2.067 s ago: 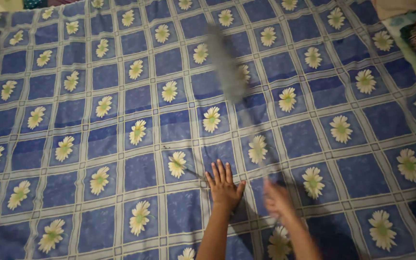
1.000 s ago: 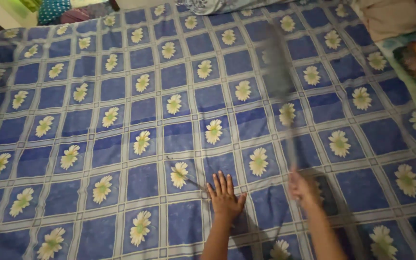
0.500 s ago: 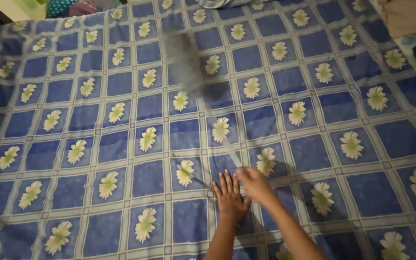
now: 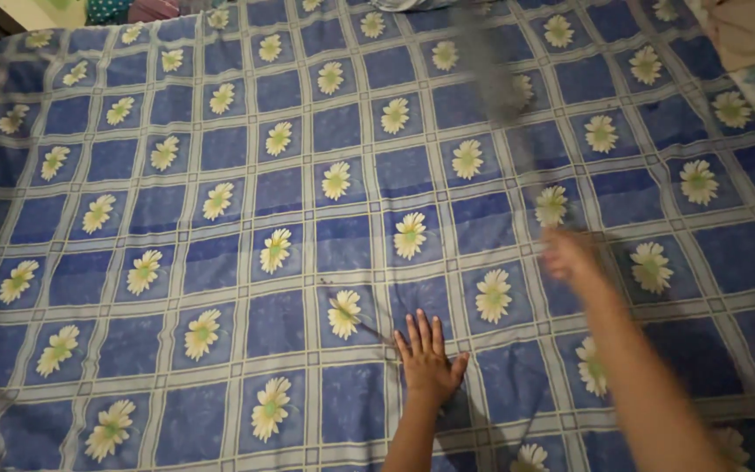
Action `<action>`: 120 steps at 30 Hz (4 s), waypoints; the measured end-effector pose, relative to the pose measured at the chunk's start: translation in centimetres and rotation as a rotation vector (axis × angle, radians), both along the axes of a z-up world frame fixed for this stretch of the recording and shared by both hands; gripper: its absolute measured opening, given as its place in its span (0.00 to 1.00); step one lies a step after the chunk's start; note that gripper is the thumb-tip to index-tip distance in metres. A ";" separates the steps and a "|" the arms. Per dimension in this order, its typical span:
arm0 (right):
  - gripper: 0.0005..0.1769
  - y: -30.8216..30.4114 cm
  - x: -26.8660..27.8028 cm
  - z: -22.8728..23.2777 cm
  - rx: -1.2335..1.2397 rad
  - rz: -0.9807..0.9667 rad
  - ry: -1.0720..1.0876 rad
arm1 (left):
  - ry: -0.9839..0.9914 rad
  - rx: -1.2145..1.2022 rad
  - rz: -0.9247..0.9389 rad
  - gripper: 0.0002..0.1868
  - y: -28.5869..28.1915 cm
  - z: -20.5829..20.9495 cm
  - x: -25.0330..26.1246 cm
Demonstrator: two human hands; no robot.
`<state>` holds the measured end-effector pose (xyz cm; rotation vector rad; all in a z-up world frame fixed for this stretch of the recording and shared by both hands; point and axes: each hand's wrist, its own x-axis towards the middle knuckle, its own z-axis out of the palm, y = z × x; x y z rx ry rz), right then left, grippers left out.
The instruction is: Dusting a bed surface and nearby items with a handheld duster.
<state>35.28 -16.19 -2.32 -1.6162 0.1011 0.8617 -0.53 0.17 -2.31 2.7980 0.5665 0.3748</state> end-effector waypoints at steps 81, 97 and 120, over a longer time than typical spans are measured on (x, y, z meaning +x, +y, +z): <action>0.32 -10.6 -37.6 11.6 -0.762 1.106 -0.842 | -0.506 0.025 0.835 0.25 0.4 3.7 -25.0; 0.40 1.3 -37.1 8.0 -0.506 0.783 -0.934 | -0.413 0.008 1.113 0.30 -4.8 12.0 -42.5; 0.43 -0.7 -35.0 16.7 -0.688 0.716 -1.001 | -0.224 0.050 0.952 0.41 2.1 24.8 -40.2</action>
